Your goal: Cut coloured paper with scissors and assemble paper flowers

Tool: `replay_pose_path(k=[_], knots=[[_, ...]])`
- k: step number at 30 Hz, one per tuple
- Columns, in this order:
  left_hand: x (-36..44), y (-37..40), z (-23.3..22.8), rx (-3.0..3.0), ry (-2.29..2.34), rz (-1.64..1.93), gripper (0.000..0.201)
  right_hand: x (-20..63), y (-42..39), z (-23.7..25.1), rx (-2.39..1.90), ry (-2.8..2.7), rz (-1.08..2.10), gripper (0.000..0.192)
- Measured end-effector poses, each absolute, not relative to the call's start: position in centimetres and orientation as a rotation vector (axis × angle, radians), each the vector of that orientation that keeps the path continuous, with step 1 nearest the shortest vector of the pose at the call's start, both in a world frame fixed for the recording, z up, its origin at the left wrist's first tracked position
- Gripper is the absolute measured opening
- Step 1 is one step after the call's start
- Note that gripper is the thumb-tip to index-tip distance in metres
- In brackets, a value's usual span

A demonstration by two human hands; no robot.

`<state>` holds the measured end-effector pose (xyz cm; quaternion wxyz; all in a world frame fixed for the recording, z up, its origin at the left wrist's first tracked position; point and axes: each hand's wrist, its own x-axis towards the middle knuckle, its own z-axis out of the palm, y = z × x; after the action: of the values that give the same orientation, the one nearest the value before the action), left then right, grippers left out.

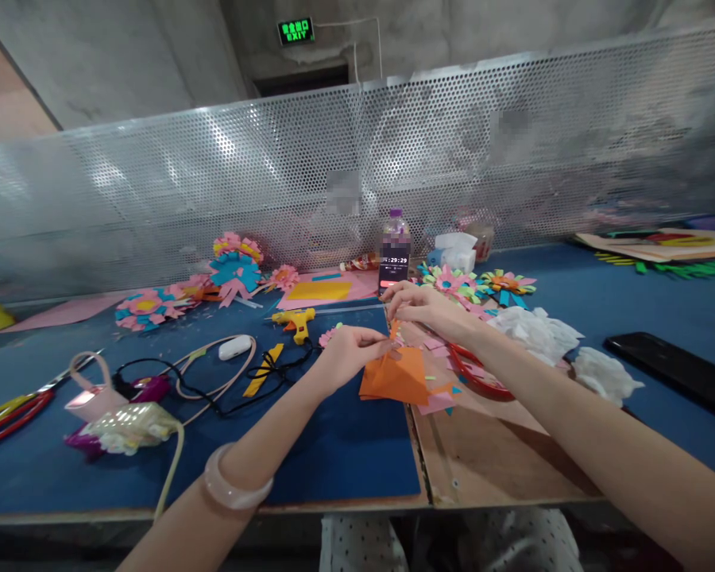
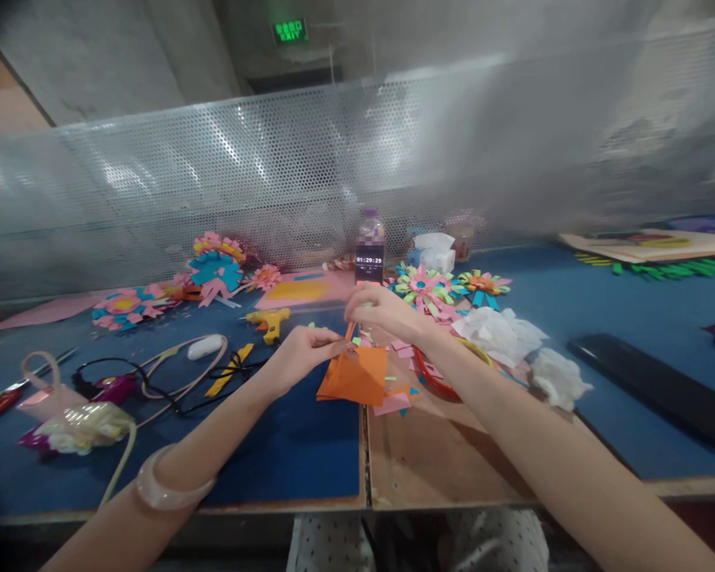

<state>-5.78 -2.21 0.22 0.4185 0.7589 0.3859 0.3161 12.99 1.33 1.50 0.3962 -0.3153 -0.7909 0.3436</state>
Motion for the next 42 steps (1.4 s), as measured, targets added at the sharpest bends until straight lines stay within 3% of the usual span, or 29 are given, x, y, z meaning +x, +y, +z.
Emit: replay_pose_path(k=[42], knots=[[-5.65, -2.29, 0.30, 1.927, 0.995, 0.782, 0.030, 12.50, 0.83, 1.61, -0.846, -1.936, 0.899, 0.014]])
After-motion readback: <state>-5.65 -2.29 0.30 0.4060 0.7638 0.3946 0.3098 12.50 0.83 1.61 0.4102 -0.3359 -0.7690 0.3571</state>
